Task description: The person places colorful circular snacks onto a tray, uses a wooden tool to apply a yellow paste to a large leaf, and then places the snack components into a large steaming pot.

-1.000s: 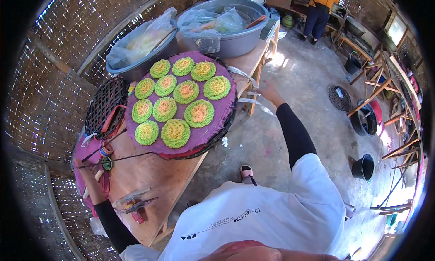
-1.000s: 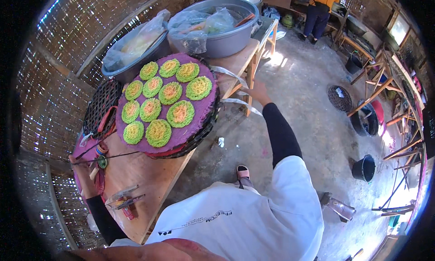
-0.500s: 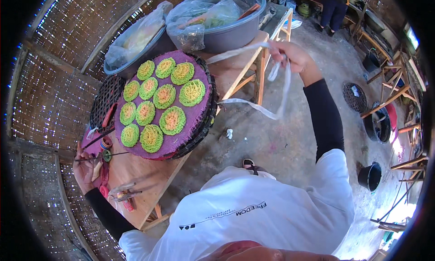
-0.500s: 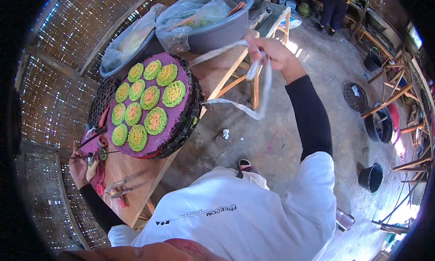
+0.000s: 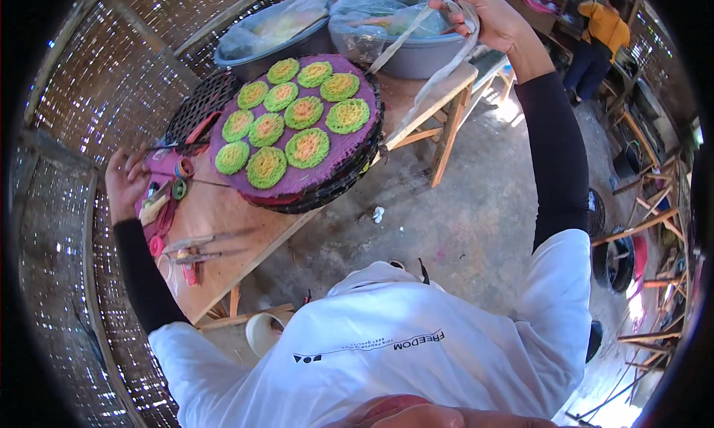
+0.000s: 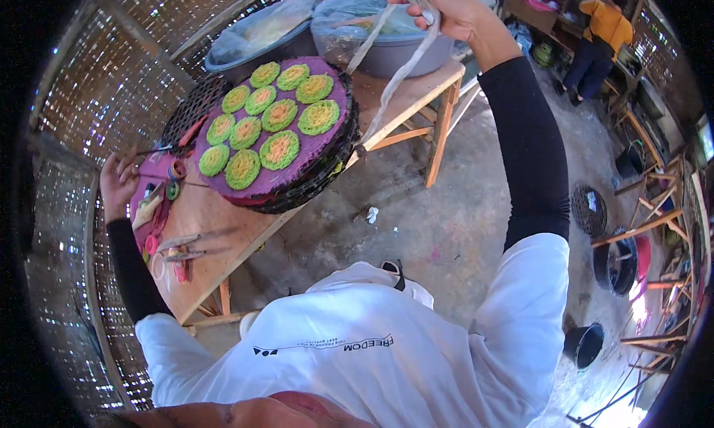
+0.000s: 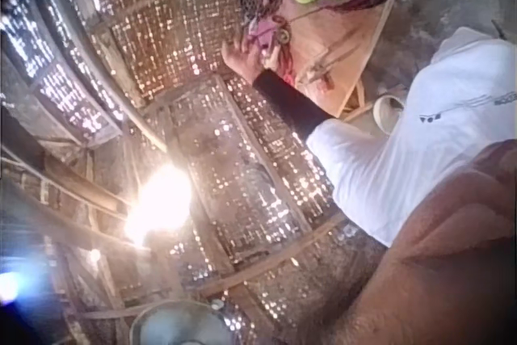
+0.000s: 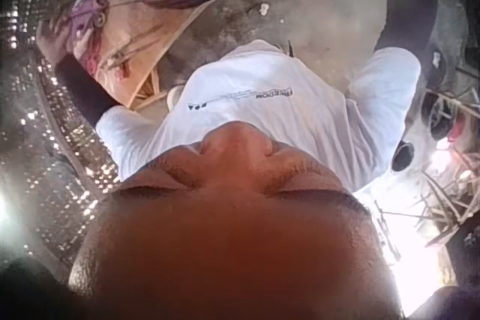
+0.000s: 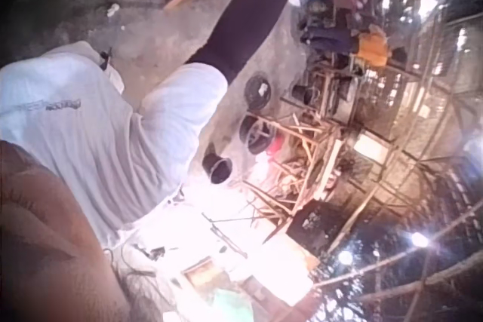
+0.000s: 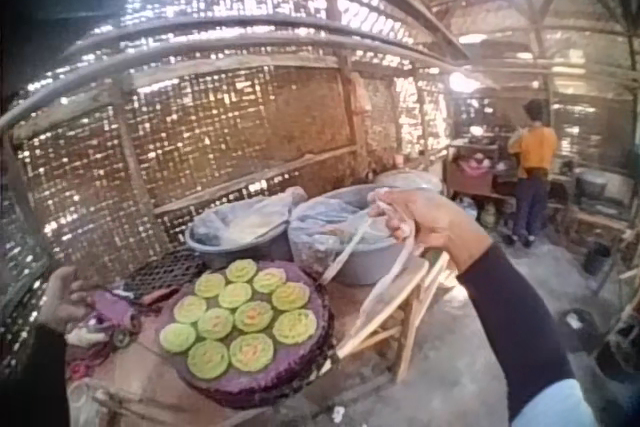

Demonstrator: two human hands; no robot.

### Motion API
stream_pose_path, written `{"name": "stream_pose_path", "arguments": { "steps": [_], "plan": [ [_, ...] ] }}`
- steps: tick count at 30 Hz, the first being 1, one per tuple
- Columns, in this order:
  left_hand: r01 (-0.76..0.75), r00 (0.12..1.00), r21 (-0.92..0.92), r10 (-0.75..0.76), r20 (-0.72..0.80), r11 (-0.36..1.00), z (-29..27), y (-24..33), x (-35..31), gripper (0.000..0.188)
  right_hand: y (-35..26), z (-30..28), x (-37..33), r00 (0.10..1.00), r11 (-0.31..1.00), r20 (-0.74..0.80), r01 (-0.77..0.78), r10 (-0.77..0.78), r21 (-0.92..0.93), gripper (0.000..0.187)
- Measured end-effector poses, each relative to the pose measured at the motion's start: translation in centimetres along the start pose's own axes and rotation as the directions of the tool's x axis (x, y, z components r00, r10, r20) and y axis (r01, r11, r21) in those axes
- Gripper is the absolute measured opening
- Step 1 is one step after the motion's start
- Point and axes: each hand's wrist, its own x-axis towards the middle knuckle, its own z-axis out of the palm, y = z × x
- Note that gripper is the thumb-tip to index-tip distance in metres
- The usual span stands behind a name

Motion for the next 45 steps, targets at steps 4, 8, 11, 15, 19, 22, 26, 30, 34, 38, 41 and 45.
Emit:
{"name": "stream_pose_path", "arguments": {
  "steps": [4, 8, 11, 15, 19, 22, 26, 30, 34, 38, 41, 45],
  "plan": [
    [-0.011, 0.993, 0.108, -0.001, 0.114, 0.994, 1.6, -0.5, 1.7, 0.033, -0.5, 2.5, 0.8, 0.993, 0.991, -0.116, 0.010, -0.025, -0.135, 0.020],
    [0.002, 1.000, -0.079, -0.002, 0.000, 0.997, 4.8, -1.8, 3.3, 0.023, 0.1, 2.4, 3.2, 0.988, 0.947, -0.103, 0.075, -0.112, -0.314, 0.031],
    [-0.008, 0.996, -0.127, -0.003, -0.085, 0.992, 5.9, -2.6, 3.5, 0.017, 0.5, 5.3, 3.7, 0.957, 0.956, -0.244, 0.086, -0.157, -0.279, 0.023],
    [-0.048, 0.998, 0.026, 0.047, 0.042, 0.999, 8.2, -3.1, 3.6, 0.011, 0.0, 7.6, 3.5, 0.933, 0.984, -0.324, 0.113, -0.154, -0.140, 0.022],
    [-0.079, 0.989, 0.075, 0.068, 0.135, 0.994, 10.4, -2.3, 3.4, 0.007, -1.9, 5.3, 4.6, 0.943, 0.970, -0.232, 0.220, -0.239, -0.105, 0.024],
    [-0.143, 0.977, 0.129, 0.119, 0.176, 0.981, 14.1, -2.9, 1.7, 0.007, -2.5, 3.2, 3.8, 0.916, 0.941, -0.215, 0.327, -0.338, -0.086, 0.018],
    [-0.027, 0.999, 0.225, 0.018, 0.040, 0.974, 18.1, -3.3, -2.5, 0.012, -5.5, 3.7, -0.7, 0.940, 0.977, -0.269, 0.209, -0.209, -0.029, 0.018],
    [-0.024, 0.992, 0.324, -0.018, 0.125, 0.946, 24.3, -6.2, -6.7, 0.017, -8.6, 0.3, -8.2, 0.977, 0.984, -0.145, 0.144, -0.158, -0.101, 0.012],
    [0.015, 0.958, 0.250, -0.085, 0.275, 0.968, 29.4, -8.1, -9.2, 0.021, -12.9, -4.6, -14.4, 0.987, 0.963, -0.092, 0.104, -0.130, -0.247, 0.014],
    [0.010, 0.914, 0.205, -0.092, 0.395, 0.979, 33.6, -11.1, -10.0, 0.029, -16.7, -4.1, -19.7, 0.979, 0.975, -0.162, 0.090, -0.125, -0.205, 0.020],
    [0.037, 0.885, 0.175, -0.113, 0.452, 0.984, 36.1, -14.0, -10.5, 0.033, -18.3, -5.2, -22.3, 0.975, 0.949, -0.137, 0.131, -0.176, -0.286, 0.020],
    [0.102, 0.877, 0.117, -0.144, 0.458, 0.988, 32.9, -13.5, -10.3, 0.037, -16.8, 0.1, -22.7, 0.939, 0.892, -0.197, 0.182, -0.283, -0.414, 0.017]
  ]
}}
